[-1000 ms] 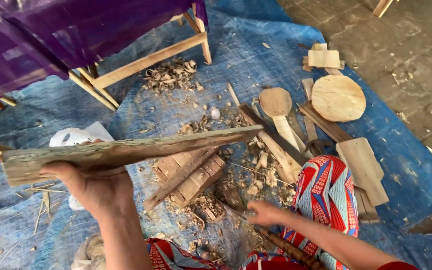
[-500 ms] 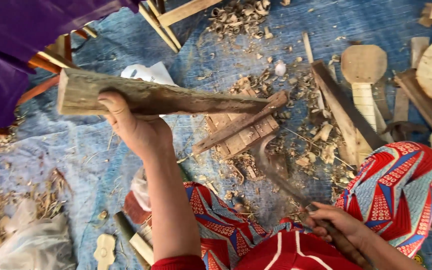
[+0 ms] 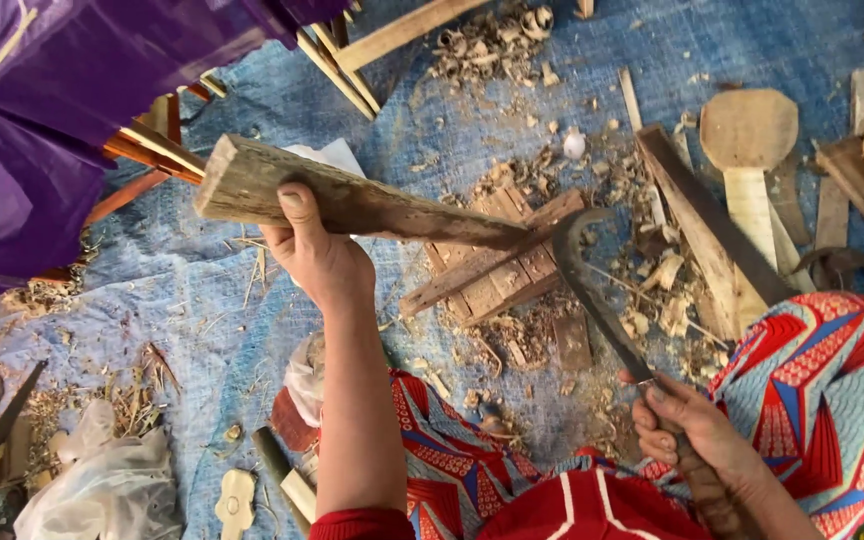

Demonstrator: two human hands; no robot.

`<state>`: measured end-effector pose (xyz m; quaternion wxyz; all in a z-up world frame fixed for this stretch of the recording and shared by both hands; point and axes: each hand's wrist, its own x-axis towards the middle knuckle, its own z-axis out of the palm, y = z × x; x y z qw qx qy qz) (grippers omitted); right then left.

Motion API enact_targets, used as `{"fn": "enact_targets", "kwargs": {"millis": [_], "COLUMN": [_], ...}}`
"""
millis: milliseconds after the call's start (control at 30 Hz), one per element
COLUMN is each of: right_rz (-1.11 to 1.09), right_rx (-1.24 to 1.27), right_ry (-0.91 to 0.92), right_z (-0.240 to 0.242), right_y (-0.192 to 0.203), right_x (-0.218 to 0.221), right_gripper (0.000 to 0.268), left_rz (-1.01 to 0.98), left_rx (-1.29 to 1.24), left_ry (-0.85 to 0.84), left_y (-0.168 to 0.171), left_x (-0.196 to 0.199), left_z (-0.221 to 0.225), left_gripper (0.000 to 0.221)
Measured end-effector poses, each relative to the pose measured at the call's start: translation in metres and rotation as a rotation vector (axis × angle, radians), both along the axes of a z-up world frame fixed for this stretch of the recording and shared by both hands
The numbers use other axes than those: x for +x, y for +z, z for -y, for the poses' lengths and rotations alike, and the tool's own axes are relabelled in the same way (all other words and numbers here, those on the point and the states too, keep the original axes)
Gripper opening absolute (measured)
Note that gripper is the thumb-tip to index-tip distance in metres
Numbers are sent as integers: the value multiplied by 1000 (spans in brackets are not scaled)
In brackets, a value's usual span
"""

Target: A person uses a hand saw and a curved shaving tool to shape a piece of wood while sitting on a tarp.

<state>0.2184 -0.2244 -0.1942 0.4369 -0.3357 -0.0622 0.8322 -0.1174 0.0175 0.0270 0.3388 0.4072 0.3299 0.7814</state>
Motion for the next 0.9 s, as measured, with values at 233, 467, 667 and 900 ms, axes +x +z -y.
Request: {"fn": "enact_targets", "kwargs": {"millis": [233,467,667,900], "right_rz": [-481,-409,-564,-562], "right_rx": [261,338,227,189], "right_ry": [138,437,356,344], "right_z": [-53,-99,-110,-94], "right_y": [82,121,80,112], "right_x": [-39,-92,-103,-101], "right_gripper": [37,22,19,18], "left_rz": [-201,-257,-249,-282], "left_rx": [68,216,214,206], "left_ry": [232,346,372,395], "left_y": [6,2,-8,-4], "left_x": [-16,-3,-12,-1], "left_z": [-3,1,-6,-1], "left_gripper": [33,27,34,39]}}
